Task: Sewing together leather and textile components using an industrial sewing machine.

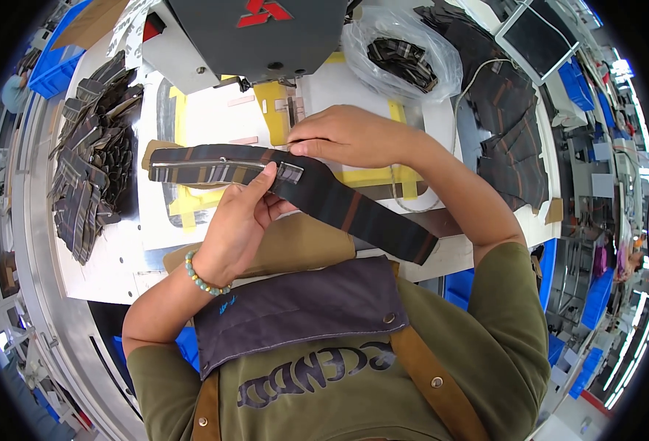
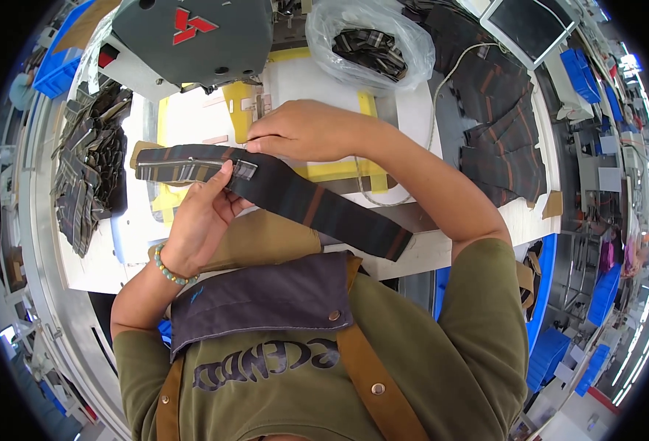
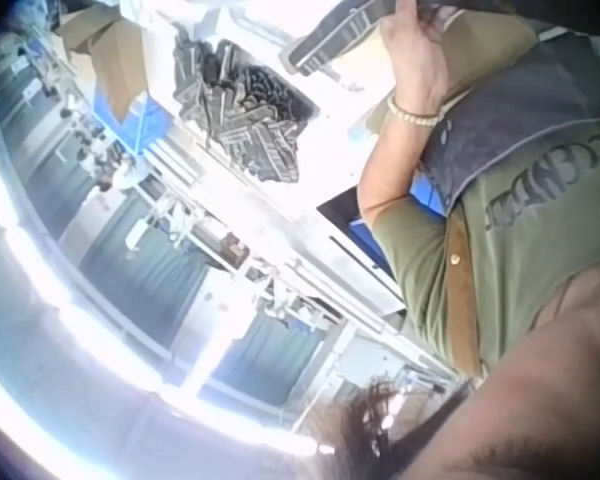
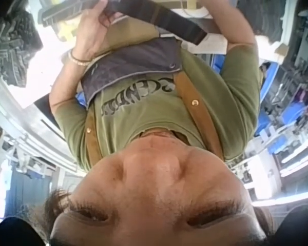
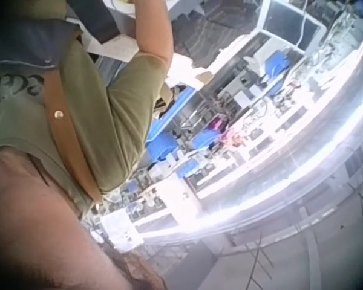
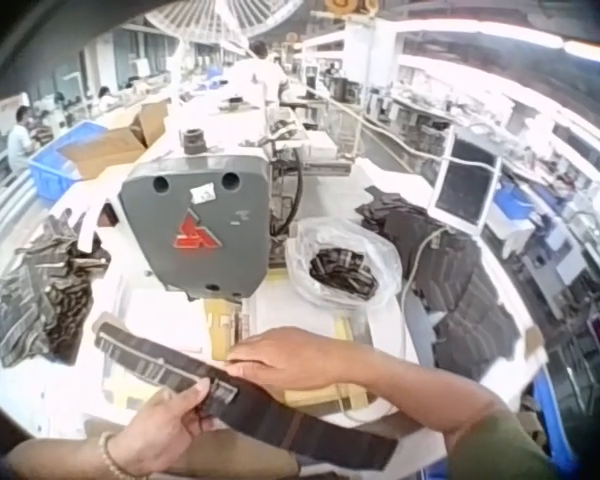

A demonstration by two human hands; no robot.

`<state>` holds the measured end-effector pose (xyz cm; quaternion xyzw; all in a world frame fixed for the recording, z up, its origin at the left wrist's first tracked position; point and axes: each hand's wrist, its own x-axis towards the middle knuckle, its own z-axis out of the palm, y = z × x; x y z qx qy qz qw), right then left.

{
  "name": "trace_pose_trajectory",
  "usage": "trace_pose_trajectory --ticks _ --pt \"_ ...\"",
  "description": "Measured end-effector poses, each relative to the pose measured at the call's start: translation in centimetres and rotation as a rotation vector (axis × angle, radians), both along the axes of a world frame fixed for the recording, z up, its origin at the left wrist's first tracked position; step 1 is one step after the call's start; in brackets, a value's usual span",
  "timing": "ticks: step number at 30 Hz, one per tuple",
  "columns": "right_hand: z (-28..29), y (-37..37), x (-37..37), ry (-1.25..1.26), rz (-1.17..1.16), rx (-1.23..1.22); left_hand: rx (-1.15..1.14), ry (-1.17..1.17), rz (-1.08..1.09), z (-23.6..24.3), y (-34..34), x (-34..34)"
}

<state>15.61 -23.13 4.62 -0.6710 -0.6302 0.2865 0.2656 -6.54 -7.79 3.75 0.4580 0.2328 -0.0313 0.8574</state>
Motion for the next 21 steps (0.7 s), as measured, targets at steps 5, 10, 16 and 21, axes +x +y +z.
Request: trace_pose_trajectory --ticks 5,10,16,21 --pt "-1.7 -1.7 0.5 -0.432 -0.047 0.133 -0.038 0.105 -0.009 -1.5 -0.3 0.1" --pt "-2.7 -1.7 -0.9 -0.697 -0.128 0.170 0.031 0.111 0.019 -1.0 -0.1 0.3" --pt "-0.2 -4.1 -1.1 -0.740 -0.202 0.164 0.175 0.035 0.172 0.7 0.8 -1.1" --pt "2.0 -8.4 1.0 -0.861 -0.358 -0.186 0.184 -0.106 0.166 2.0 5.5 -4.5"
